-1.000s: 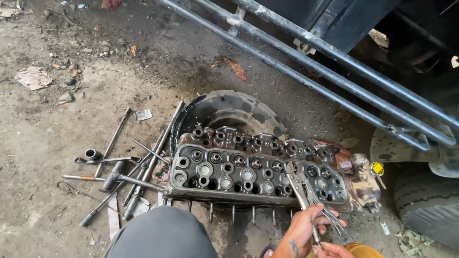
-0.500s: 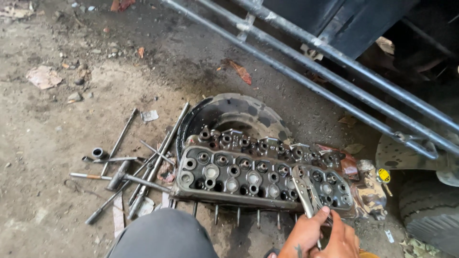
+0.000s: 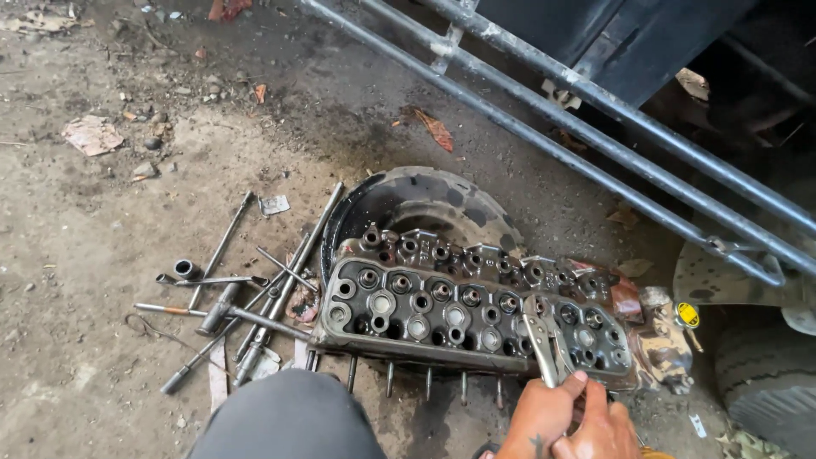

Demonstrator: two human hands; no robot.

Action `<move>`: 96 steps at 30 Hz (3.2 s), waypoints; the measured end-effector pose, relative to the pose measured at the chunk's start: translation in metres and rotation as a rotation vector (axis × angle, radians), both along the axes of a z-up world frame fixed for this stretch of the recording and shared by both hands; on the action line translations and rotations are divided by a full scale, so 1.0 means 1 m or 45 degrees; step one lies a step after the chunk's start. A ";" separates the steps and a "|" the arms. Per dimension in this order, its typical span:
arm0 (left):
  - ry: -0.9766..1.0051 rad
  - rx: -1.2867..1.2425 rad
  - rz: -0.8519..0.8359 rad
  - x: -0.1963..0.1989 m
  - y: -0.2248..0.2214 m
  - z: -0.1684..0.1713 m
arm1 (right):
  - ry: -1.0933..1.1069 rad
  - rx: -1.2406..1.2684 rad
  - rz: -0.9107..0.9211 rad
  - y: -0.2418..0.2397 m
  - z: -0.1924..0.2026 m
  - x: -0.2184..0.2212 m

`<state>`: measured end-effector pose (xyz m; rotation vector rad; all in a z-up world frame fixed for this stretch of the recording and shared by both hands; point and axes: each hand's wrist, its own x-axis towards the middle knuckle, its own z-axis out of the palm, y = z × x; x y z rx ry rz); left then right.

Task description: Repairing an engine cylinder head by removing components using locking pliers

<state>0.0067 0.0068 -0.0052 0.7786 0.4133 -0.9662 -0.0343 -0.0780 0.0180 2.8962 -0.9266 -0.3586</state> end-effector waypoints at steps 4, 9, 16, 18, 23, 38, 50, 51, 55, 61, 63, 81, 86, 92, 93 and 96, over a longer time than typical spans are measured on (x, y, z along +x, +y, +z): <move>-0.160 0.459 -0.061 -0.003 -0.001 0.021 | 0.083 0.083 0.027 -0.012 0.014 0.004; -0.215 0.512 0.019 -0.004 -0.021 0.027 | 0.083 0.145 0.354 -0.044 0.031 0.012; -0.391 0.808 -0.047 -0.007 0.008 0.036 | 0.013 0.258 0.058 0.007 0.036 0.002; -0.462 0.876 -0.146 -0.005 0.031 0.048 | -0.084 0.268 0.011 0.028 0.033 -0.002; -0.525 0.848 -0.317 0.002 0.050 0.057 | -0.145 0.220 -0.033 0.039 0.025 -0.010; -0.451 0.930 -0.148 -0.005 0.046 0.068 | 0.042 0.243 -0.111 0.027 0.034 -0.003; -0.461 0.945 -0.039 -0.009 0.042 0.060 | -0.044 0.118 -0.207 0.043 0.042 -0.005; -0.460 0.960 -0.063 -0.011 0.047 0.065 | -0.035 0.135 -0.226 0.049 0.056 -0.002; -0.512 0.874 -0.081 -0.005 0.039 0.065 | 0.399 0.245 -0.090 0.051 0.102 0.014; -0.481 0.675 -0.003 -0.008 0.018 0.060 | 0.640 0.088 0.195 0.018 0.125 0.044; -0.428 0.610 0.054 -0.005 0.021 0.075 | 0.693 0.046 0.151 0.014 0.135 0.060; -0.296 0.676 0.434 0.009 0.028 0.074 | -0.748 -0.676 0.557 -0.027 0.046 -0.081; 0.230 0.046 0.993 0.006 0.021 0.090 | -0.144 -0.015 0.049 -0.040 0.059 -0.072; 0.420 -0.121 1.112 -0.005 0.012 0.064 | -1.030 0.027 0.153 -0.005 -0.012 -0.070; 0.414 -0.115 1.121 -0.004 0.003 0.038 | -1.032 0.038 0.158 -0.006 -0.004 -0.063; 0.264 0.093 1.155 -0.002 -0.011 -0.021 | -0.310 0.010 0.023 -0.005 0.013 -0.043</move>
